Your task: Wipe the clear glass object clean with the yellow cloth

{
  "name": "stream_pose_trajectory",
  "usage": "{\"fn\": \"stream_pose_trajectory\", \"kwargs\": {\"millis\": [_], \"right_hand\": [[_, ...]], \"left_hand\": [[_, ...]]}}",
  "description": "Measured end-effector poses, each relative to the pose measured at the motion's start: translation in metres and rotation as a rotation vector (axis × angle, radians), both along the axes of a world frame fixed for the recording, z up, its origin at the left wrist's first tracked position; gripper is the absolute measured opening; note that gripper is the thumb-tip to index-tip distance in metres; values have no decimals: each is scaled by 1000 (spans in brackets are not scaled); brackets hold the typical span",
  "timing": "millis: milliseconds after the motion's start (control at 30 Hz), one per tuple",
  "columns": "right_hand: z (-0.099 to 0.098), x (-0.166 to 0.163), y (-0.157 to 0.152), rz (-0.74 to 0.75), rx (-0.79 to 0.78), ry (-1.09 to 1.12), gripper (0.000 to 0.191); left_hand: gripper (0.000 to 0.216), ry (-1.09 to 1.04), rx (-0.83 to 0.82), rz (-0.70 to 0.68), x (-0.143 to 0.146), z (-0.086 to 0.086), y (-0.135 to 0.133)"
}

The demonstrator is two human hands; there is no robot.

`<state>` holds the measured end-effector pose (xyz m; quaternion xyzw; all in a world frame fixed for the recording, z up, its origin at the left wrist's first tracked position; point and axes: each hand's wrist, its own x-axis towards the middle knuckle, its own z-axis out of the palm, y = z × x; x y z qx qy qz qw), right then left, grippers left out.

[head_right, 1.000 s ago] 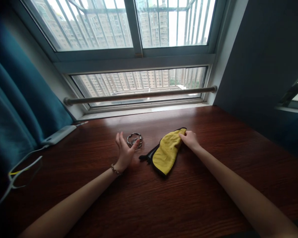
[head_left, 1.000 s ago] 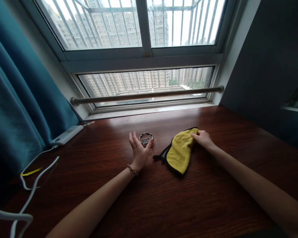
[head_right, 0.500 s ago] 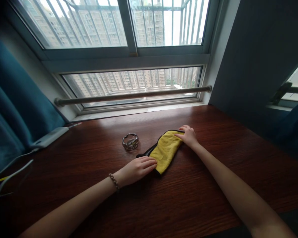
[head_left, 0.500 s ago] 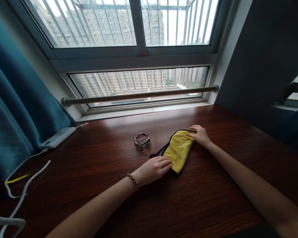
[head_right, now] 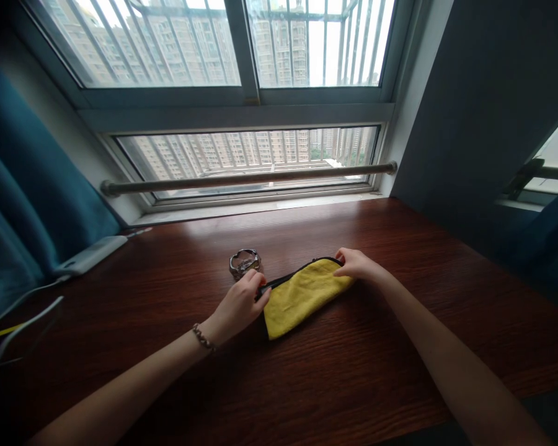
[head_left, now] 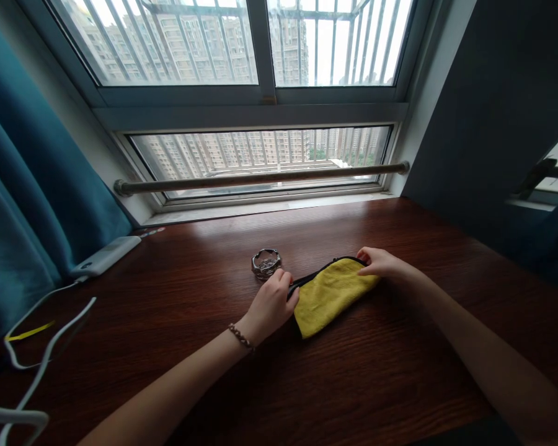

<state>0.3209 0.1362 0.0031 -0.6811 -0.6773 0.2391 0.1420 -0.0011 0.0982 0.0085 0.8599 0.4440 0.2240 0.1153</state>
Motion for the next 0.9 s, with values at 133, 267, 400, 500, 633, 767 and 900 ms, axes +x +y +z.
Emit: {"fn": "stream_pose_trajectory", "kwargs": {"millis": [133, 267, 400, 500, 633, 767, 900], "right_hand": [[-6, -9, 4, -27, 93, -20, 31], [-3, -7, 6, -76, 95, -67, 13], [-3, -4, 7, -98, 68, -125, 12], [-7, -7, 5, -92, 88, -192, 11], [-2, -19, -8, -102, 178, -333, 18], [4, -50, -27, 8, 383, -456, 33], [-10, -86, -41, 290, 494, -492, 50]], "left_hand": [[15, 16, -258, 103, 1, -8, 2], [6, -54, -297, 122, -2, -6, 9], [6, -100, -207, 167, -2, -3, 13], [7, -52, -131, 158, 0, -10, 15], [13, 29, 35, 99, 3, -14, 7], [24, -34, 388, -235, 9, 1, -15], [55, 242, 180, -570, 15, 8, -28]]}}
